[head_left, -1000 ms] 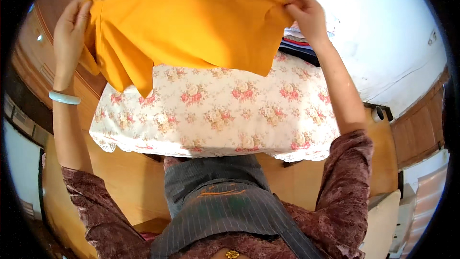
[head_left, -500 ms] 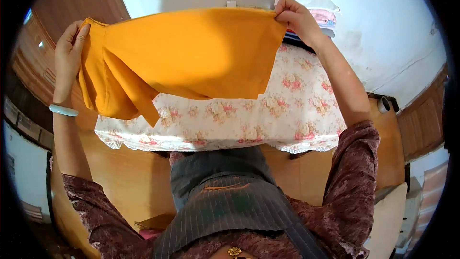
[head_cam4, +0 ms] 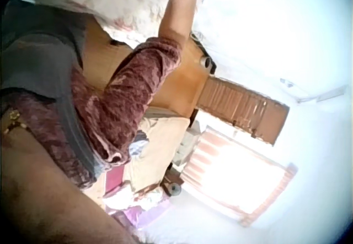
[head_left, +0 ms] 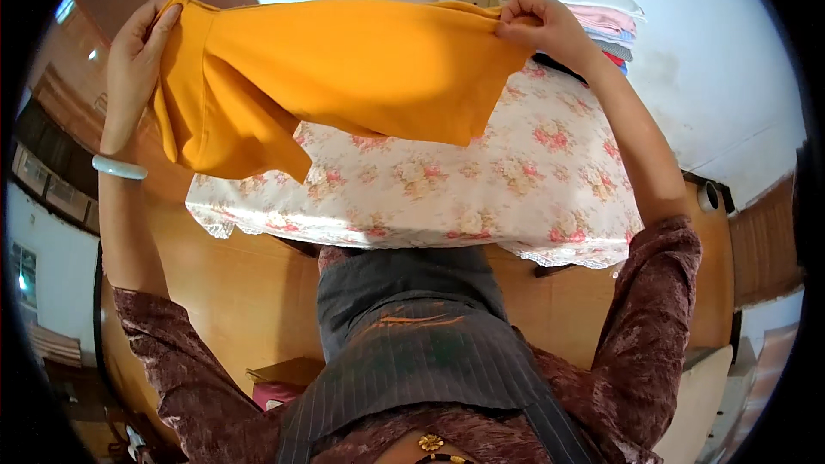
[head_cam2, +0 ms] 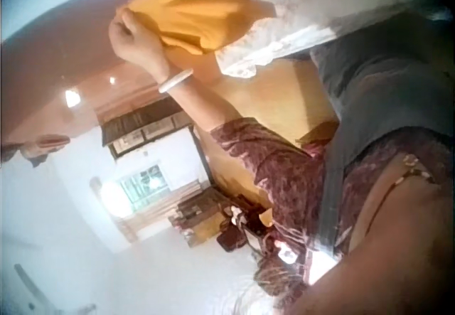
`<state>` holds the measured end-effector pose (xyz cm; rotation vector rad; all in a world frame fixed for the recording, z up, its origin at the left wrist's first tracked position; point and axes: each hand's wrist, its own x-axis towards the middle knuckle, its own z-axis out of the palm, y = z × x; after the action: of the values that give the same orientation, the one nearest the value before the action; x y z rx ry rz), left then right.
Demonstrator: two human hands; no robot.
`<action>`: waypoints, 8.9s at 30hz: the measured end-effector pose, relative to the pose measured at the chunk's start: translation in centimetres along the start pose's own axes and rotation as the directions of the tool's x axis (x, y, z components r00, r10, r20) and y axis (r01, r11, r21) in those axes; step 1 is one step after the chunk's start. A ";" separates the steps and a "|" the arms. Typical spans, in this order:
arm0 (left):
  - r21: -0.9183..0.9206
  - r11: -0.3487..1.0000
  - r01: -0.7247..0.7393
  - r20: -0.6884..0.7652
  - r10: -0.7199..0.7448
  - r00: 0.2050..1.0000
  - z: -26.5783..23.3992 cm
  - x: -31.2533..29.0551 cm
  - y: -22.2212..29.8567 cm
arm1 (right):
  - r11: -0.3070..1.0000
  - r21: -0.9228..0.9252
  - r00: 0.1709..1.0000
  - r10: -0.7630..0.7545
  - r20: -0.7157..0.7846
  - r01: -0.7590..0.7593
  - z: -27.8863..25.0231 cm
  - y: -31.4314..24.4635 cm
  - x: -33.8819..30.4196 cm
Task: The person folds a yellow shirt by laying it flat on a bed, smoothing the fabric, and folding the sides and sleeves inward.
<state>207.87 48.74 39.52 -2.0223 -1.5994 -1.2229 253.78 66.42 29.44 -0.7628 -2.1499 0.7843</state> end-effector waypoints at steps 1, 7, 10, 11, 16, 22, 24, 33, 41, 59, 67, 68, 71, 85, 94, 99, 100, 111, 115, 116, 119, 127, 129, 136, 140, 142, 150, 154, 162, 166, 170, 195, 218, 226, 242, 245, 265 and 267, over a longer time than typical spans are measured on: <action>-0.009 1.000 0.015 0.029 -0.015 0.999 -0.1 0.0 -0.2 | 0.979 -0.187 0.996 -0.086 -0.002 0.084 0.5 0.1 -0.1; 0.061 0.995 0.082 0.092 -0.087 0.992 -0.3 -0.9 -0.3 | 0.949 -0.299 0.995 -0.089 0.051 0.100 -0.5 0.2 1.2; 0.134 0.991 0.013 0.101 -0.026 0.995 -0.4 -0.8 -0.6 | 0.846 -0.507 0.969 -0.234 -0.078 0.164 -3.6 -1.3 3.0; 0.287 0.955 -0.073 0.009 0.073 0.997 -0.9 -0.4 -0.2 | 0.791 -0.599 0.944 -0.281 -0.170 0.128 -5.5 -1.3 4.3; 0.431 0.891 -0.143 -0.313 0.296 0.903 -0.9 -3.8 0.3 | 0.591 -0.793 0.761 -0.581 -0.289 0.150 -5.2 -5.8 2.9; 0.318 0.918 -0.236 0.115 0.209 0.971 2.8 -5.9 -1.5 | 0.926 -0.374 0.999 -0.046 0.029 0.053 -5.4 -1.7 -1.2; 0.087 0.991 -0.104 0.111 0.095 0.989 1.4 -3.8 -0.6 | 0.932 -0.361 0.995 -0.071 -0.069 0.042 -6.6 -3.3 -1.0; -0.003 0.992 -0.124 0.243 0.121 0.962 2.5 -1.7 -0.7 | 0.964 -0.250 0.996 0.084 -0.037 -0.090 -6.2 -1.7 -2.2; 0.011 0.989 -0.144 0.279 0.136 0.951 5.6 2.3 -0.3 | 0.876 -0.481 0.955 -0.128 -0.267 -0.017 -6.4 1.1 -0.6; -0.076 0.905 -0.418 0.664 0.359 0.656 16.1 -24.0 2.3 | 0.815 -0.578 0.995 0.026 0.097 0.035 3.9 5.1 -23.6; -0.303 0.950 0.075 0.756 0.192 0.625 16.2 -19.1 3.4 | 0.866 -0.229 0.880 0.470 0.072 -0.445 0.0 10.2 -16.1; -0.297 0.950 0.097 0.723 0.158 0.673 17.0 -17.6 2.7 | 0.853 -0.222 0.873 0.487 0.015 -0.472 -0.2 12.1 -14.3; -0.016 0.989 0.146 0.595 -0.109 0.796 20.6 -12.6 -0.1 | 0.829 -0.405 0.922 0.355 -0.152 -0.386 0.3 17.5 -9.8; 0.022 0.993 0.116 0.797 -0.088 0.597 26.1 -6.8 -9.9 | 0.885 0.000 0.869 0.458 -0.188 -0.466 1.5 18.0 -8.6; -0.216 0.765 0.607 0.654 -0.348 0.672 23.5 -8.2 -15.0 | 0.884 -0.308 0.858 0.173 -0.483 -0.352 0.9 19.3 -9.5; -0.196 0.850 0.489 0.454 -0.363 0.814 25.5 -9.5 -17.2 | 0.788 -0.472 0.861 0.138 -0.490 -0.396 1.9 20.6 -7.8; -0.204 0.851 0.484 0.459 -0.353 0.815 25.8 -9.3 -16.6 | 0.762 -0.480 0.853 0.178 -0.491 -0.435 2.3 20.6 -7.4; 0.376 0.925 0.050 0.303 -0.174 0.937 24.8 -10.3 -13.1 | 0.694 -0.486 0.781 0.178 -0.598 -0.531 -2.3 23.2 -9.1; 0.198 0.951 -0.238 0.478 0.118 0.870 25.9 -11.6 -11.4 | 0.670 -0.735 0.995 0.080 -0.065 -0.102 3.1 19.6 -9.1; 0.204 0.944 -0.260 0.584 0.096 0.806 26.0 -12.1 -11.4 | 0.672 -0.734 0.995 0.079 -0.064 -0.101 3.6 19.6 -9.8; 0.360 0.924 -0.130 0.673 -0.161 0.722 25.0 -12.7 -12.9 | 0.524 -0.830 0.932 0.362 0.012 -0.193 3.2 19.3 -11.2; 0.342 0.937 -0.069 0.549 -0.140 0.824 22.2 -15.3 -6.4 | 0.574 -0.794 0.938 0.347 0.018 -0.197 5.5 14.7 -13.0; 0.151 0.984 -0.093 0.533 -0.002 0.846 21.5 -16.7 -2.8 | 0.645 -0.757 0.947 0.297 0.125 -0.102 7.6 11.4 -15.6; 0.046 0.997 -0.070 0.695 0.019 0.719 16.6 -23.2 1.2 | 0.531 -0.772 0.896 0.431 -0.109 -0.349 4.5 9.7 -23.9; -0.028 1.000 0.012 0.549 0.005 0.836 14.3 -26.7 0.3 | 0.602 -0.715 0.935 0.252 -0.251 -0.354 5.8 6.8 -24.1; 0.018 0.999 0.034 0.521 -0.038 0.852 14.1 -26.9 0.9 | 0.653 -0.710 0.961 0.118 -0.249 -0.265 8.3 4.2 -23.1; 0.097 0.995 0.012 0.425 -0.053 0.903 13.6 -29.0 -1.1 | 0.901 -0.410 0.990 -0.130 0.061 0.144 20.6 0.0 -15.1; 0.225 0.974 0.031 0.358 -0.112 0.927 13.3 -28.1 1.9 | 0.927 -0.334 0.978 -0.115 0.176 0.170 25.4 -1.9 -12.2; -0.462 0.440 0.770 0.204 -0.792 0.575 18.0 -34.5 1.3 | 0.937 -0.299 0.982 -0.151 0.113 0.179 27.7 -1.6 -12.2; -0.708 -0.341 0.619 0.606 -0.744 0.283 18.2 -33.6 1.5 | 0.959 -0.214 0.981 -0.166 0.100 0.184 28.3 -1.4 -12.1; -0.679 -0.294 0.673 0.593 -0.760 0.267 18.4 -33.3 1.3 | 0.947 -0.275 0.985 -0.151 0.087 0.169 27.9 -2.3 -11.9; -0.909 -0.188 0.373 0.369 -0.781 0.503 16.0 -31.6 4.1 | 0.976 -0.121 0.907 0.211 0.364 -0.179 18.6 -1.3 -11.5; -0.842 -0.319 0.435 0.504 -0.753 0.424 17.6 -32.0 5.2 | 0.795 -0.539 0.879 0.016 0.476 0.278 29.6 2.6 1.1; -0.828 -0.327 0.456 0.532 -0.715 0.454 17.0 -31.8 5.0 | 0.934 -0.186 0.900 -0.217 0.378 0.304 33.0 0.9 3.7; -0.809 -0.197 0.554 0.488 -0.751 0.445 17.6 -30.8 5.9 | 0.818 -0.527 0.937 -0.039 0.346 0.229 25.4 3.4 -5.3; -0.816 -0.203 0.542 0.490 -0.738 0.463 17.2 -30.8 5.9 | 0.937 -0.173 0.810 -0.159 0.564 0.305 22.4 1.6 -9.3; -0.718 -0.354 0.599 0.646 -0.657 0.387 17.7 -30.5 6.3 | 0.817 -0.567 0.979 0.184 0.082 -0.106 12.6 8.8 -7.2; -0.719 -0.343 0.604 0.645 -0.654 0.396 17.5 -30.8 6.4 | 0.724 -0.682 0.992 0.128 -0.006 -0.098 13.2 10.5 -7.5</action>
<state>220.47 38.08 7.58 -0.9255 -2.3282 -3.5498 250.75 63.96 11.41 -1.2645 -2.4594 0.0140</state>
